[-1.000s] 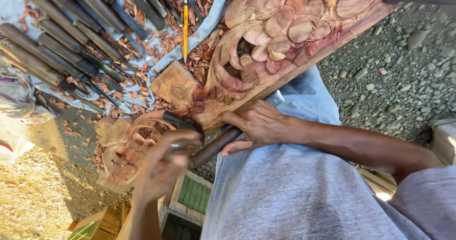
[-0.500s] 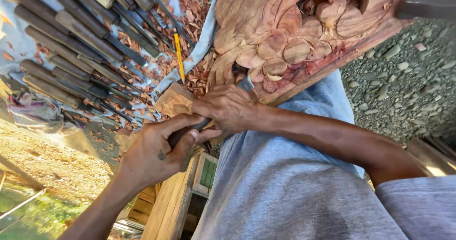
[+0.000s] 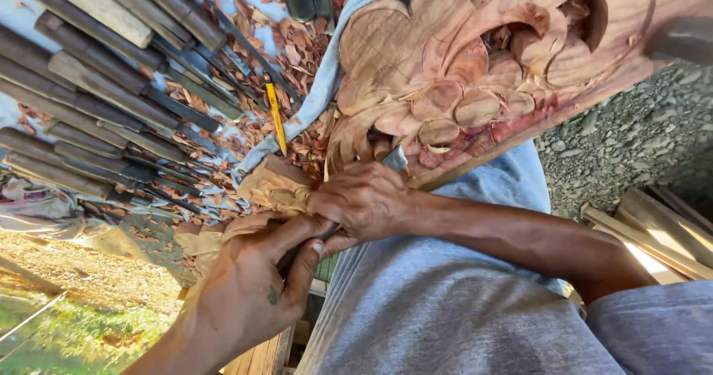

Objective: Carving intricate decorative patterns into a wooden board using a mallet and chisels.

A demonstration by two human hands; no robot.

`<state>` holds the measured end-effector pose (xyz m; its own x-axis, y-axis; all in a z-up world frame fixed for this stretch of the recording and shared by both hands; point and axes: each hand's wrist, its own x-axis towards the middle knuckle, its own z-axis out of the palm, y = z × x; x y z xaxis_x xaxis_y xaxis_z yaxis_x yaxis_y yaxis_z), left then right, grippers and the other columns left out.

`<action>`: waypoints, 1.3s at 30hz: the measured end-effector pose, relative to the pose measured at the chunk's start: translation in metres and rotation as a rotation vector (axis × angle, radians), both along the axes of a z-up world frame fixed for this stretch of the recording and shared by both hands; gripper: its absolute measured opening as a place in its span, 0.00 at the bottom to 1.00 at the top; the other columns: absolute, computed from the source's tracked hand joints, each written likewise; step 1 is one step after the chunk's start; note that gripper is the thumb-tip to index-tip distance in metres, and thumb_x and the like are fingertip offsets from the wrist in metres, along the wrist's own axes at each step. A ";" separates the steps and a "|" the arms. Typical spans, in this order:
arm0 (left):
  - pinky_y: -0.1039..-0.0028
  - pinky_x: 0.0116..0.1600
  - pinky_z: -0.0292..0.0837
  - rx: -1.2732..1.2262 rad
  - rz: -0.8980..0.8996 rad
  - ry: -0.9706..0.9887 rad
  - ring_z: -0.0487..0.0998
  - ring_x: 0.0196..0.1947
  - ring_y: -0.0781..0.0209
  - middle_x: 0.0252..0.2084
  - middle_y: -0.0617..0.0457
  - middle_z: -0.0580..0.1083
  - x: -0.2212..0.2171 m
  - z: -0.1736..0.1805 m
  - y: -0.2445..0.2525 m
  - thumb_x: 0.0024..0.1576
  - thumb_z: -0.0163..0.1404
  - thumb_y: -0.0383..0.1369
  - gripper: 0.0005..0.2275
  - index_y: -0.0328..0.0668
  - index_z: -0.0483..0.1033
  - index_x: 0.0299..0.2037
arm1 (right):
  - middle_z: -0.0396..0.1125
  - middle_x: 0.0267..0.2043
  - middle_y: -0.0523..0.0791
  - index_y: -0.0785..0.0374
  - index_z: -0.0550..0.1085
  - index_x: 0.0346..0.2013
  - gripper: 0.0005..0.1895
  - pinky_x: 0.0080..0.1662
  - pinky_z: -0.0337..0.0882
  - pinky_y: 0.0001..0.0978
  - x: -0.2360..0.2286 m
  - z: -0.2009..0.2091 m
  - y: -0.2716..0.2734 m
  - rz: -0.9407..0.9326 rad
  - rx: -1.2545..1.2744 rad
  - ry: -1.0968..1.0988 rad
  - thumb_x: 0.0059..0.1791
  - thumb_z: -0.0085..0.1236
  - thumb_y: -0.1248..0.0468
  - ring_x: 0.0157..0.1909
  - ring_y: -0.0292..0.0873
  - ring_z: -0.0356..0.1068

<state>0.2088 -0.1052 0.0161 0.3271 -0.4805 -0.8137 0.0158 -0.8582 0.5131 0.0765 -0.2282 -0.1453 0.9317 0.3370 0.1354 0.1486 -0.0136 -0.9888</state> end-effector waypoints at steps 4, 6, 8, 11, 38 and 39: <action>0.65 0.28 0.74 0.054 0.061 0.086 0.82 0.25 0.47 0.28 0.44 0.79 -0.005 0.000 0.007 0.53 0.55 0.27 0.09 0.42 0.80 0.43 | 0.64 0.31 0.43 0.62 0.69 0.37 0.31 0.33 0.68 0.38 -0.002 -0.002 0.000 -0.023 0.014 -0.053 0.42 0.69 0.39 0.32 0.44 0.70; 0.65 0.29 0.75 0.189 0.052 0.153 0.82 0.24 0.49 0.28 0.46 0.80 -0.009 -0.005 0.012 0.54 0.56 0.29 0.11 0.47 0.81 0.46 | 0.64 0.31 0.43 0.63 0.69 0.38 0.31 0.33 0.68 0.37 -0.003 -0.004 0.001 -0.003 0.011 -0.053 0.42 0.68 0.39 0.32 0.44 0.70; 0.66 0.30 0.75 0.321 0.044 0.222 0.82 0.22 0.51 0.29 0.48 0.81 -0.012 -0.006 0.013 0.56 0.57 0.31 0.12 0.52 0.82 0.50 | 0.64 0.31 0.44 0.64 0.70 0.39 0.32 0.33 0.68 0.37 -0.004 -0.004 0.000 0.020 0.006 -0.052 0.43 0.67 0.39 0.32 0.44 0.70; 0.67 0.29 0.76 0.069 0.149 0.088 0.84 0.25 0.50 0.28 0.45 0.80 -0.018 -0.009 0.011 0.52 0.56 0.27 0.11 0.43 0.80 0.46 | 0.64 0.29 0.44 0.64 0.70 0.38 0.32 0.32 0.68 0.38 -0.007 -0.007 -0.007 0.058 -0.019 -0.051 0.44 0.66 0.38 0.30 0.44 0.69; 0.64 0.50 0.78 -0.207 0.443 -0.149 0.83 0.47 0.44 0.49 0.37 0.79 -0.154 0.023 0.037 0.59 0.53 0.24 0.15 0.32 0.73 0.57 | 0.64 0.33 0.40 0.58 0.73 0.40 0.23 0.42 0.69 0.37 -0.033 0.007 -0.029 0.224 -0.165 -0.421 0.49 0.54 0.42 0.36 0.40 0.66; 0.67 0.47 0.78 -0.146 0.483 -0.189 0.84 0.44 0.47 0.46 0.38 0.79 -0.161 0.019 0.036 0.58 0.53 0.24 0.15 0.32 0.74 0.56 | 0.63 0.34 0.40 0.58 0.72 0.40 0.25 0.40 0.66 0.36 -0.031 0.000 -0.027 0.235 -0.156 -0.444 0.49 0.54 0.39 0.36 0.40 0.65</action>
